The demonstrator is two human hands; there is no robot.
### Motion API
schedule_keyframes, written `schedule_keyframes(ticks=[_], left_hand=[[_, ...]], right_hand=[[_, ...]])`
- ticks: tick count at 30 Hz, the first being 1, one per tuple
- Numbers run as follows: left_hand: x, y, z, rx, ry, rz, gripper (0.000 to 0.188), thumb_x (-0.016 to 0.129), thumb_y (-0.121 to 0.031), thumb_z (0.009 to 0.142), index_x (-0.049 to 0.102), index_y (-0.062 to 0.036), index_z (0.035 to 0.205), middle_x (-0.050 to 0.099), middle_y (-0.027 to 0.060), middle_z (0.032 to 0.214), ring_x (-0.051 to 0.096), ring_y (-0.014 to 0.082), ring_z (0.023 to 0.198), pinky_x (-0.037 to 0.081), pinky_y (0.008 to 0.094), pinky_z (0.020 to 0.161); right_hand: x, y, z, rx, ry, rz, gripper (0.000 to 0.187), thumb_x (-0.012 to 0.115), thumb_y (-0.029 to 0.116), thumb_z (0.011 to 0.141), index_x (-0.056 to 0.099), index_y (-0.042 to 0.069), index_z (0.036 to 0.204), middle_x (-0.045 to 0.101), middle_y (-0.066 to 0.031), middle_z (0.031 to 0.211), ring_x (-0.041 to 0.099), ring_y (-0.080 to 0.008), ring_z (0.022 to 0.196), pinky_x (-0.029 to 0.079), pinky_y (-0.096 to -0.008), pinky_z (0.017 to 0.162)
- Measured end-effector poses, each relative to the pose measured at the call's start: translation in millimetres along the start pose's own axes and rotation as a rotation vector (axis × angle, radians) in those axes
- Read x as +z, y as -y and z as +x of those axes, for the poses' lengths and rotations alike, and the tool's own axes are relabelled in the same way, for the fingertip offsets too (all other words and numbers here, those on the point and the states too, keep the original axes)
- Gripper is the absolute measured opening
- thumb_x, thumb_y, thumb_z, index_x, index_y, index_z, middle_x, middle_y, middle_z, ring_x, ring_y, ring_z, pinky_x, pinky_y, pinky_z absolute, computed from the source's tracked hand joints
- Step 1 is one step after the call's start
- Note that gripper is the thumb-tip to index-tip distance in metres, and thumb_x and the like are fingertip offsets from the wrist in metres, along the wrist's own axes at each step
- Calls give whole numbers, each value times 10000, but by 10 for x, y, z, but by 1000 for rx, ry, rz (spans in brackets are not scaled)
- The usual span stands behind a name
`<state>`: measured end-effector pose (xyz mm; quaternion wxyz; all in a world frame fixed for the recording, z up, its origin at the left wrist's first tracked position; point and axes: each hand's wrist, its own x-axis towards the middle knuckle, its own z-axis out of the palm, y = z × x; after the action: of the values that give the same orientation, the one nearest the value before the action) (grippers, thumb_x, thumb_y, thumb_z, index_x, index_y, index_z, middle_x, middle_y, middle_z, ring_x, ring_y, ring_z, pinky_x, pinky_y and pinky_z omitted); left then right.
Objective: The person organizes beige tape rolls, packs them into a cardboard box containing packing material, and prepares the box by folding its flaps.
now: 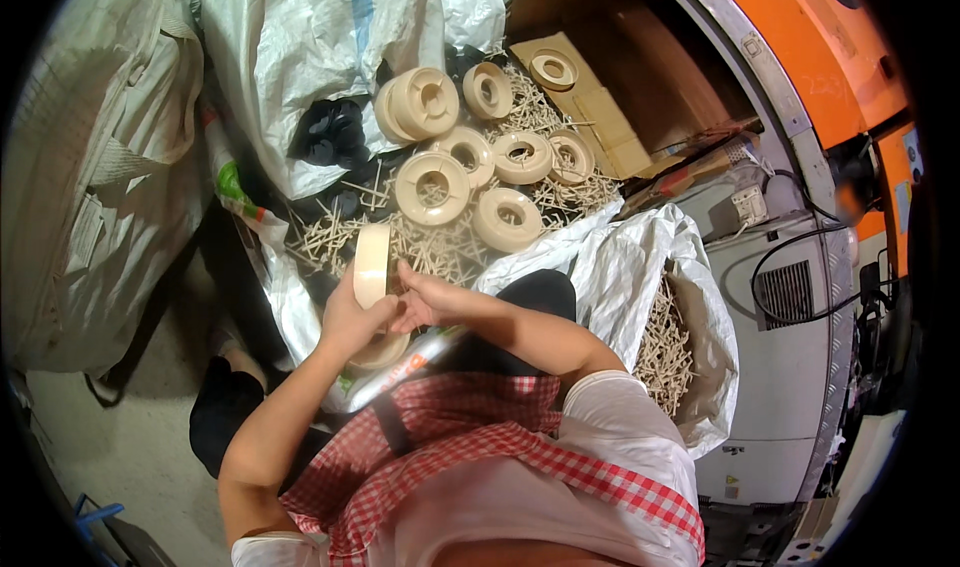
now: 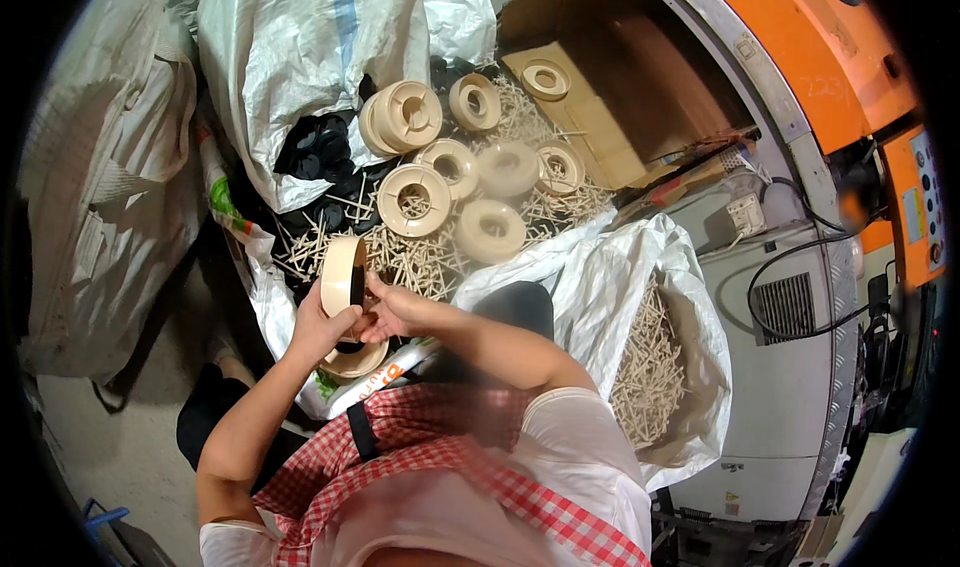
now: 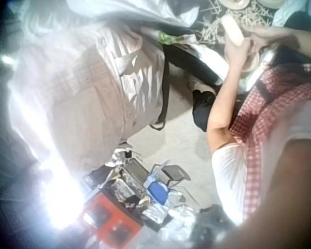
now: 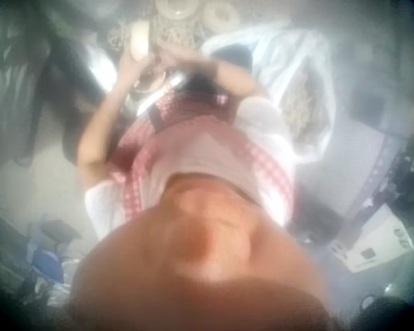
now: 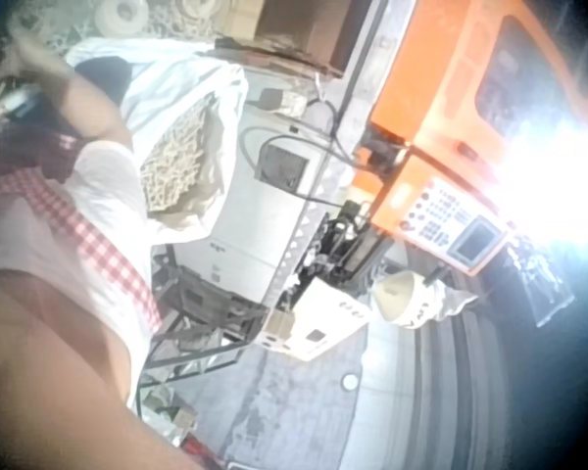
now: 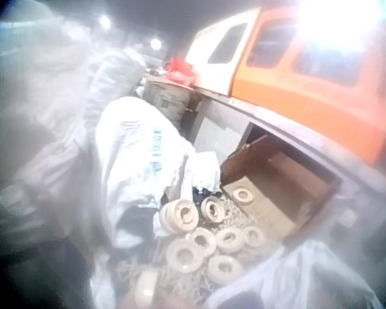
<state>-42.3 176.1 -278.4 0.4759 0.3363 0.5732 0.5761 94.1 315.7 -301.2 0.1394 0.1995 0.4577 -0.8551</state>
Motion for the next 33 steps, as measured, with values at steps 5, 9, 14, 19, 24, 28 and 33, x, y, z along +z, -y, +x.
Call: schedule_keyframes(ticks=[5,9,14,19,24,28,33], left_hand=[[10,179,10,-70,-68,121,572,683,-187,672,501,-41,1194,643,99,908,623,192,817,489,298,739],[23,28,-71,18,-88,-5,557,683,-111,681,501,-39,1202,627,76,940,598,141,840,478,281,759],[-119,198,-33,-379,-375,-354,673,571,-27,765,278,-24,1370,538,133,1143,561,223,976,454,307,841],[-279,526,-1,-363,-144,572,653,601,-212,734,378,-11,1315,400,240,1299,443,396,1124,380,408,956],[-342,172,-8,-64,-270,797,645,631,-221,732,398,-2,1293,336,234,1349,335,376,1222,319,403,1007],[-130,-146,145,-196,-395,-149,613,637,-267,779,409,-18,1291,357,149,1353,402,265,1181,345,353,957],[-257,-325,363,-37,-350,-906,361,569,-145,821,502,-15,1151,603,106,1027,576,218,1004,451,375,906]], right_hand=[[120,-197,88,-534,-366,-763,685,410,523,888,240,-12,1282,585,-185,932,628,-245,735,521,-311,634],[140,53,-124,266,-558,-485,547,337,520,917,499,30,1100,619,-145,795,629,-208,668,497,-352,561],[-531,381,-4,-77,-924,-1566,486,553,272,808,460,4,1203,599,-131,1023,565,-287,927,443,-380,795],[-1530,62,138,-238,-931,-2239,453,555,180,765,487,34,1188,570,-111,1102,435,-282,1163,263,-448,1004],[-598,585,197,-203,-1116,-1779,395,524,174,801,497,0,1154,580,-155,1068,469,-287,1130,248,-494,1005],[-442,627,157,-781,-837,103,283,377,273,943,477,68,1110,565,-77,986,584,-228,885,497,-354,746],[237,740,585,-575,-209,815,433,346,407,943,544,53,1095,618,-104,881,596,-216,821,504,-369,786]])
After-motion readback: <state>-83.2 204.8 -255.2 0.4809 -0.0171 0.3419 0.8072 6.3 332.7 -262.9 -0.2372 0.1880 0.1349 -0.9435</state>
